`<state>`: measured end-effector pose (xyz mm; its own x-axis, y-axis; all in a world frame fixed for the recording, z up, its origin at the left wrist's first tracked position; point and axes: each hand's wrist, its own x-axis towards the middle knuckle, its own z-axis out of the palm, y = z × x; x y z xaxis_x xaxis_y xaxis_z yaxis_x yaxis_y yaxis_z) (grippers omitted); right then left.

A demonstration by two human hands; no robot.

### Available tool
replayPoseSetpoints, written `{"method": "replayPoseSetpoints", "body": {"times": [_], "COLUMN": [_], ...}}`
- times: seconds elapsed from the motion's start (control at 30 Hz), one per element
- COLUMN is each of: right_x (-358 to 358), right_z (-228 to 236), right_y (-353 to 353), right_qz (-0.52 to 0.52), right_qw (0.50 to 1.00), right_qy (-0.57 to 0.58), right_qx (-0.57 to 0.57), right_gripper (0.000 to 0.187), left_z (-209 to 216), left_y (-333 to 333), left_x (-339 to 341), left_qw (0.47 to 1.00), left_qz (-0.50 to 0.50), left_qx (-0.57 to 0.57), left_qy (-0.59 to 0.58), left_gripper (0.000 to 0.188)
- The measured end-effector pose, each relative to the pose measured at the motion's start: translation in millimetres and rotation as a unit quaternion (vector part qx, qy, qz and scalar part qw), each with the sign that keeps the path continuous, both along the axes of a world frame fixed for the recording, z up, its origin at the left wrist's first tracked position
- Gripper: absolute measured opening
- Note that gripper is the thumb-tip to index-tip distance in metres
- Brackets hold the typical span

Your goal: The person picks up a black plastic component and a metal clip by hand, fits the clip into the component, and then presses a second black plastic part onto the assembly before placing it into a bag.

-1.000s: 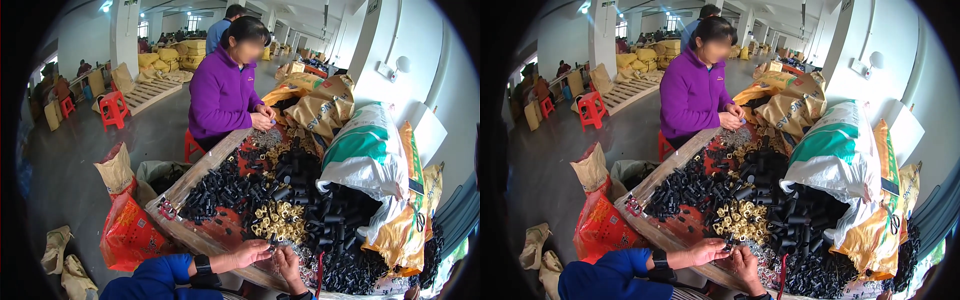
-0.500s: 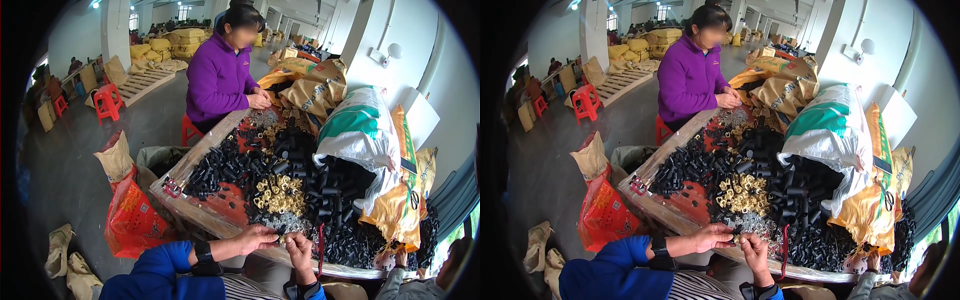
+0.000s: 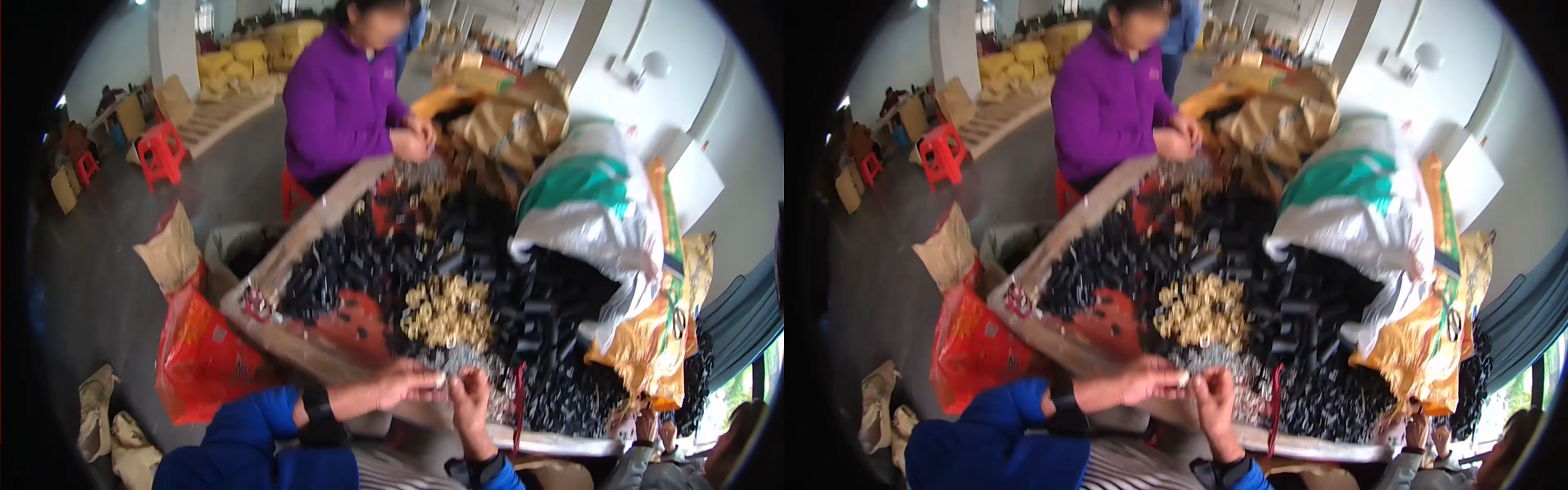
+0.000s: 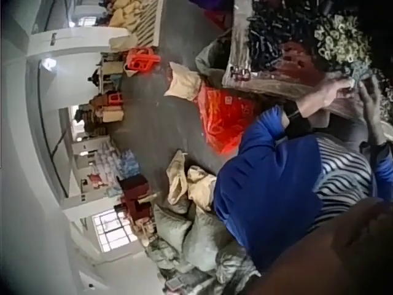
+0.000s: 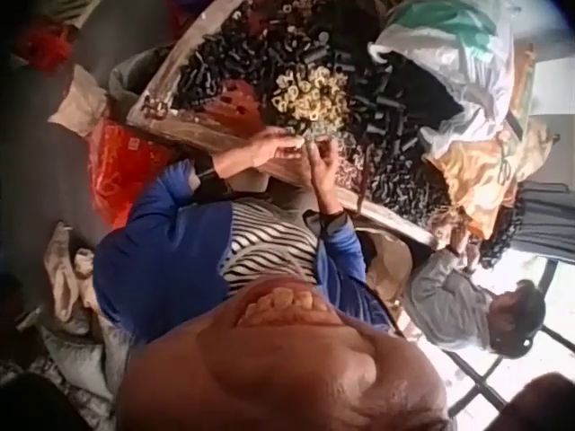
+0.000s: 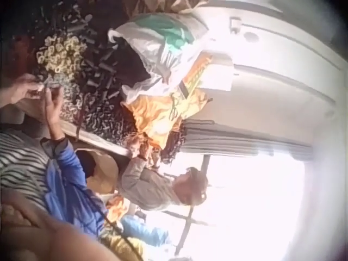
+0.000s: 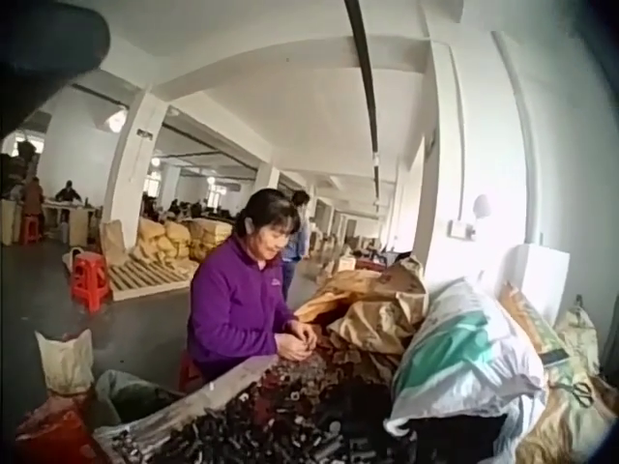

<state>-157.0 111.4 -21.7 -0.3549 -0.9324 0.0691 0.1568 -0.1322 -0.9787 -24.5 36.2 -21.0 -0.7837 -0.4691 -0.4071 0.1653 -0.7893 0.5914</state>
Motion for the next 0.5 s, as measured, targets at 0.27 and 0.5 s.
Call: {"method": "replayPoseSetpoints", "body": {"times": [0.27, 0.5], "right_x": [-20.2, 5.1], "right_z": [-15.6, -19.3], "right_y": [-23.7, -46.1], "right_qz": [0.062, 0.124], "right_qw": [0.928, 0.865], "right_qy": [0.360, 0.483], "right_qx": [0.076, 0.047], "right_gripper": [0.004, 0.010], "left_z": [-8.0, -24.5], "left_y": [-61.4, -64.7], "left_x": [54.0, 84.6], "left_qw": [0.985, 0.983], "left_qz": [0.160, 0.149], "left_qx": [-0.044, -0.092], "left_qy": [-0.037, -0.053], "left_gripper": [0.020, 0.022]}}
